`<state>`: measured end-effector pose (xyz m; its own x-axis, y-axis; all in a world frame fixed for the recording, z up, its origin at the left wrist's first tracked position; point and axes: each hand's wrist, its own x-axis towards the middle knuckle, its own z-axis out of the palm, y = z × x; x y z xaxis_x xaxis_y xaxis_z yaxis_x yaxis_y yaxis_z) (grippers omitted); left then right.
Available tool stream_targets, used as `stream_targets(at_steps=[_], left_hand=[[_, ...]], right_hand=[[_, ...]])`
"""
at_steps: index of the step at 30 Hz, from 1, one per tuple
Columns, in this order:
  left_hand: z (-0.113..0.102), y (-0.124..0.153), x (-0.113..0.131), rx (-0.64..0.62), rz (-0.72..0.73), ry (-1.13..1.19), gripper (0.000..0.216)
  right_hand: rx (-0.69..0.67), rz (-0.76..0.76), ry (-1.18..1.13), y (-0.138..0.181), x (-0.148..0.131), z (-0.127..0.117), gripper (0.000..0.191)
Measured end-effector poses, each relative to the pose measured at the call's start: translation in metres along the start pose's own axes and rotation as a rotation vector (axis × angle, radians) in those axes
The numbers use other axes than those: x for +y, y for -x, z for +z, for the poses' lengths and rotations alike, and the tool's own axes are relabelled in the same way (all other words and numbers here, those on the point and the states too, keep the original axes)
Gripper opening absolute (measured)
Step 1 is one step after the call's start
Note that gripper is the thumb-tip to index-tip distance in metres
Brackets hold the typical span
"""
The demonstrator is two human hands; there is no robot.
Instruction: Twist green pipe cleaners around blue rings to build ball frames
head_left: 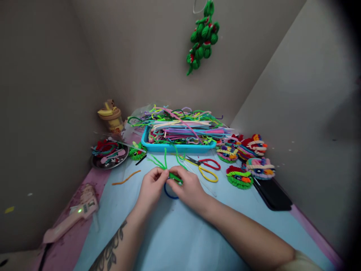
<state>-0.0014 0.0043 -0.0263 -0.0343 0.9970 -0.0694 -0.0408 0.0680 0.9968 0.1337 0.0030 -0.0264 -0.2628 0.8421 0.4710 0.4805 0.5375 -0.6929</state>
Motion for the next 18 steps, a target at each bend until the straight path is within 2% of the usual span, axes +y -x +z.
stream_targets(at_steps=[7, 18], left_hand=[[0.002, 0.0026, 0.0052, -0.032, -0.044, 0.055, 0.026], [0.0011, 0.002, 0.0064, -0.024, -0.067, 0.056, 0.035]], right_hand=[[0.073, 0.057, 0.0, -0.0015, 0.0016, -0.0039, 0.01], [0.029, 0.119, -0.062, -0.0033, -0.0047, -0.0071, 0.009]])
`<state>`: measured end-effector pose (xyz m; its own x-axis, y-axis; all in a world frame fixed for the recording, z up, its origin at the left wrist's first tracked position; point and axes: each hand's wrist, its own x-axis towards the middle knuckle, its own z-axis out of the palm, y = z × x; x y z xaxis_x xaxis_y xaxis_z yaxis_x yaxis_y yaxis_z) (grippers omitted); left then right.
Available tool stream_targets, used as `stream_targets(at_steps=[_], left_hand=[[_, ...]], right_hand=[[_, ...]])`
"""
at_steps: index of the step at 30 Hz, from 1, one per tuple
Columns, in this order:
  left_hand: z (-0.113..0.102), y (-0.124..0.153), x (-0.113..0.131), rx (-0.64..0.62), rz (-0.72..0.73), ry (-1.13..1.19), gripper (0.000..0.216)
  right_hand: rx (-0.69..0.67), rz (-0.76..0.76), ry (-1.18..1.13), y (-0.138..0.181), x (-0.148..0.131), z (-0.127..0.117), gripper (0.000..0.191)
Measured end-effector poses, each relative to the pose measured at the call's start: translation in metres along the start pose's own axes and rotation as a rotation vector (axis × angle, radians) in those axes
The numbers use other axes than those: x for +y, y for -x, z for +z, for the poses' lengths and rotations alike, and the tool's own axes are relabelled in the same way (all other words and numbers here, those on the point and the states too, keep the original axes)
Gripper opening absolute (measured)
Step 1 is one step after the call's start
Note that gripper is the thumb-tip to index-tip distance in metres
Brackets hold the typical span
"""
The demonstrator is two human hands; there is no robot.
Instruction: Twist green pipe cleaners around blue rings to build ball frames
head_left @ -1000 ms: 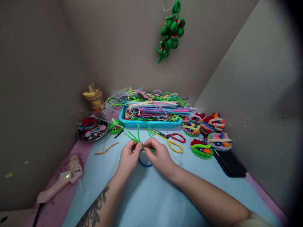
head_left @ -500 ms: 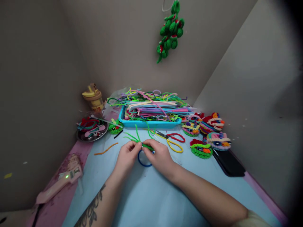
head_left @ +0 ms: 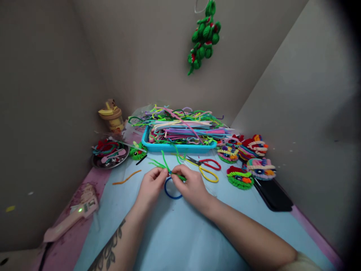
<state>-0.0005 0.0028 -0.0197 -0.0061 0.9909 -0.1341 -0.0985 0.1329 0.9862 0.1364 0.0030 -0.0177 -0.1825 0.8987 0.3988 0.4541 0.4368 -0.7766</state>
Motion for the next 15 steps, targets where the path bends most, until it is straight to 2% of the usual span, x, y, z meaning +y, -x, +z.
stream_targets(at_steps=[15], left_hand=[[-0.0011, -0.0013, -0.0015, 0.021, 0.006, -0.001, 0.033]], right_hand=[[0.019, 0.038, -0.102, -0.0009, -0.0024, -0.0003, 0.016]])
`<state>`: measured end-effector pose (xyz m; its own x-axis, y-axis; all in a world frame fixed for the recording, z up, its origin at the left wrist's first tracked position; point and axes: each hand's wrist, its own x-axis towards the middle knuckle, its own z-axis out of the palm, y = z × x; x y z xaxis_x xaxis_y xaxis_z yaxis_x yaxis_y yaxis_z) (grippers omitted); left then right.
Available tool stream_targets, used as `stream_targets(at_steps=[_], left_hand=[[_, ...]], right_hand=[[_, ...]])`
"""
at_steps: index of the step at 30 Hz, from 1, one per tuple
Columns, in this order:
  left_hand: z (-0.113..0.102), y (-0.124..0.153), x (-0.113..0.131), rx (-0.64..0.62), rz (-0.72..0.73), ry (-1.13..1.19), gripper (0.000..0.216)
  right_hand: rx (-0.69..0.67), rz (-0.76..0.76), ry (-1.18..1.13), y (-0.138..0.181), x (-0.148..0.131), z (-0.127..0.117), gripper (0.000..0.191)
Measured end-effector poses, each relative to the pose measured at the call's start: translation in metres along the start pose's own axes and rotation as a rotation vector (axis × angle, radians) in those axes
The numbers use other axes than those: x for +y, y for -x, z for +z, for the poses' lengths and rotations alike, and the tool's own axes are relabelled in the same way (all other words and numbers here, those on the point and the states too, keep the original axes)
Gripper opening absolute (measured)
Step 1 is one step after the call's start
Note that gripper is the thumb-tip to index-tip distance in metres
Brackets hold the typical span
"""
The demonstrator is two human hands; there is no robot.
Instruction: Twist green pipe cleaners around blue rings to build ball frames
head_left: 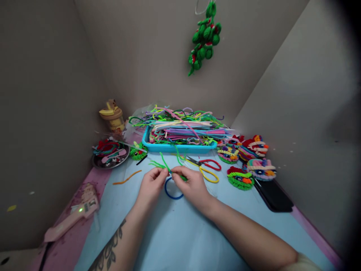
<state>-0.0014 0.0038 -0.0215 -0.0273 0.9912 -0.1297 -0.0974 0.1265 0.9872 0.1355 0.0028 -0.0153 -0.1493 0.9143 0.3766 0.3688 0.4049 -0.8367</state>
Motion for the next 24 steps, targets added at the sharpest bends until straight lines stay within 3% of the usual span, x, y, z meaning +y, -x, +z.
stream_targets(at_steps=[11, 24], left_hand=[[0.0014, 0.0015, 0.0019, -0.109, -0.019, 0.01, 0.03], [0.0026, -0.0004, -0.0054, -0.031, 0.076, -0.072, 0.027]], right_hand=[[0.022, 0.096, -0.037, 0.0, 0.0047, 0.0035, 0.011], [-0.005, 0.106, -0.063, 0.0008, 0.0011, 0.0048, 0.008]])
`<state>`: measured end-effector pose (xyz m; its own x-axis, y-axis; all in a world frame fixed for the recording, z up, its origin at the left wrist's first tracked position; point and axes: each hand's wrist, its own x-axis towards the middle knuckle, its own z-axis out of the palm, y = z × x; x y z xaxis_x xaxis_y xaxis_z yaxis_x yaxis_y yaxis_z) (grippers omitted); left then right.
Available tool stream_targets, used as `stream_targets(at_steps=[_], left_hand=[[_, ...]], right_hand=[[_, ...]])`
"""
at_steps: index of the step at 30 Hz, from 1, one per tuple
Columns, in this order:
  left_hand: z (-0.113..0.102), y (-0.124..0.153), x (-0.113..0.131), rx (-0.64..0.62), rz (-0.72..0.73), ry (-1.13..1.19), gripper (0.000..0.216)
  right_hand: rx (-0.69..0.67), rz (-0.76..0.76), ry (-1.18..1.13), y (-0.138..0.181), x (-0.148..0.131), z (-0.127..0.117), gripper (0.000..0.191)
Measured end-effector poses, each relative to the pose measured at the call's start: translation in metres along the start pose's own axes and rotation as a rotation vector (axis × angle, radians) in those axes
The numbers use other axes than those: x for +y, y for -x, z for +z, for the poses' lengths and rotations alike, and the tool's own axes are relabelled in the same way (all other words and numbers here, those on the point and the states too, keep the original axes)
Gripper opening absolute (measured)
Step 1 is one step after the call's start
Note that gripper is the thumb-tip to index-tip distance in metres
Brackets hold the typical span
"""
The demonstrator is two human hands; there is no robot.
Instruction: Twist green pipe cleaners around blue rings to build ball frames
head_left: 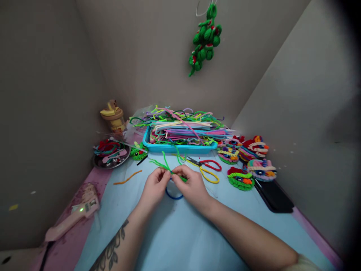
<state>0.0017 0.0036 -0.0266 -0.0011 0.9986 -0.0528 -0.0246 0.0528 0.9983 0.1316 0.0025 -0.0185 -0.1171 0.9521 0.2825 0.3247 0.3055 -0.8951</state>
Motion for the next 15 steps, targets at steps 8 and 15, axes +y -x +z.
stream_targets(at_steps=[8, 15], left_hand=[[-0.0017, -0.0012, 0.0023, 0.018, 0.088, -0.106, 0.02], [0.0023, 0.0057, 0.0053, 0.076, 0.206, -0.183, 0.016]], right_hand=[[0.011, 0.054, -0.046, -0.0007, 0.0001, 0.0004, 0.008], [-0.007, 0.144, -0.162, -0.0013, -0.0024, 0.003, 0.01]])
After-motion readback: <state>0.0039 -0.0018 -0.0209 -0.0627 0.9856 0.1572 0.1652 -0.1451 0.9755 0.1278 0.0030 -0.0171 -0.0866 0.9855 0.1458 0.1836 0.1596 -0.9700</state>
